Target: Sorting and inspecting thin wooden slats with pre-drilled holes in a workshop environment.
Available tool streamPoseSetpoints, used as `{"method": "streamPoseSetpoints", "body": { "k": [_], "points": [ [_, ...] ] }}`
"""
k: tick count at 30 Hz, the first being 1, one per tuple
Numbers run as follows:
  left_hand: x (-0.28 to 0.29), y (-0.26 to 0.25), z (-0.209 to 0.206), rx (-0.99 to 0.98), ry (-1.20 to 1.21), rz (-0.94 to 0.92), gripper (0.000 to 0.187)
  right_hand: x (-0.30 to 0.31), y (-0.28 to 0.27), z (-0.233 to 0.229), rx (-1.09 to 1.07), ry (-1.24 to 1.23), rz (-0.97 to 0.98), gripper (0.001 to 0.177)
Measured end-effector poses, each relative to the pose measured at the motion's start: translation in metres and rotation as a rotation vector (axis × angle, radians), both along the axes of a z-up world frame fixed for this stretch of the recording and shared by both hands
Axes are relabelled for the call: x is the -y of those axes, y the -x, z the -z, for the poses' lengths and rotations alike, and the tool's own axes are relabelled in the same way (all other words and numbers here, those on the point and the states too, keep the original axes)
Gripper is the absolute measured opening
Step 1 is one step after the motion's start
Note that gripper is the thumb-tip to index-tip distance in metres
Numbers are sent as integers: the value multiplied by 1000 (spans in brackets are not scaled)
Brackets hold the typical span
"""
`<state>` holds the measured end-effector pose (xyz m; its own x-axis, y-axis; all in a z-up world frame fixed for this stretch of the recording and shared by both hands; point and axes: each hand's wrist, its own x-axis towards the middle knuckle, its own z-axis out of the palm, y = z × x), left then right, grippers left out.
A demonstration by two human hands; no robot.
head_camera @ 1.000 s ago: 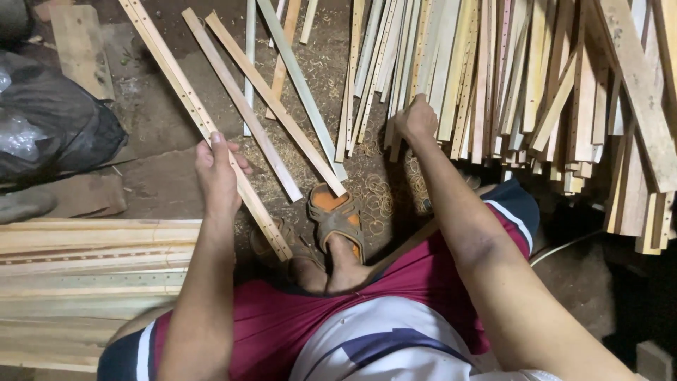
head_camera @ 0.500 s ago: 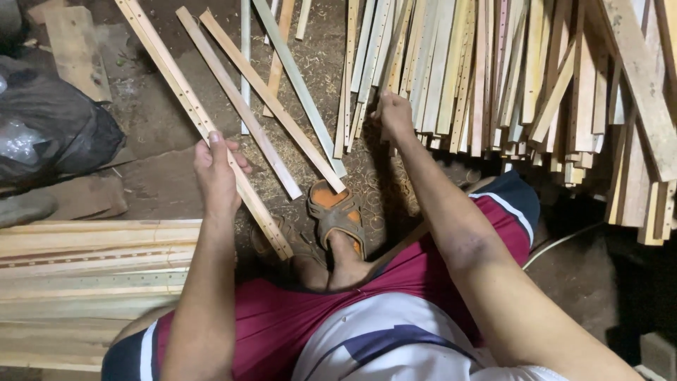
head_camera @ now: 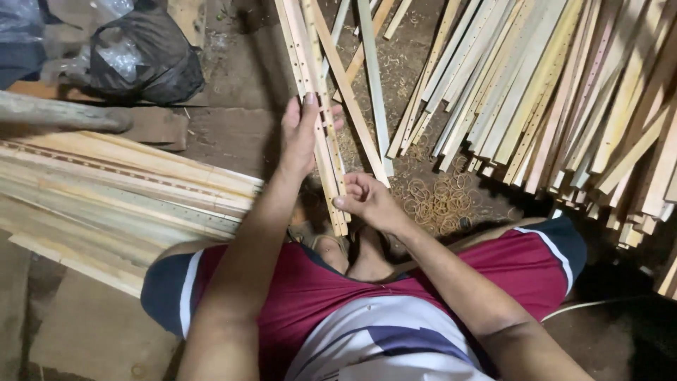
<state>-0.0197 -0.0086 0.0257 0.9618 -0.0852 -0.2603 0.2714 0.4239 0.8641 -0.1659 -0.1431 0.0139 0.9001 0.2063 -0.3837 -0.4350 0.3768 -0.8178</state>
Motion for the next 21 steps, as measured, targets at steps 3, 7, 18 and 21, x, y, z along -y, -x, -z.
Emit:
{"method": "streamPoseSetpoints", "body": {
  "k": [3,7,18,21],
  "points": [
    [-9,6,-14,-16,-1,-43,58,5,-7,-31,-98,34,-163,50],
    [-14,14,-13,-48,22,-76,48,3,-10,-25,-121,52,-263,44],
    [-17,12,-30,-38,-135,-80,40,11,-9,27,-105,73,-387,30],
    [-14,13,-31,-63,-142,-110,36,10,-12,16,-93,77,-410,29]
  ]
}}
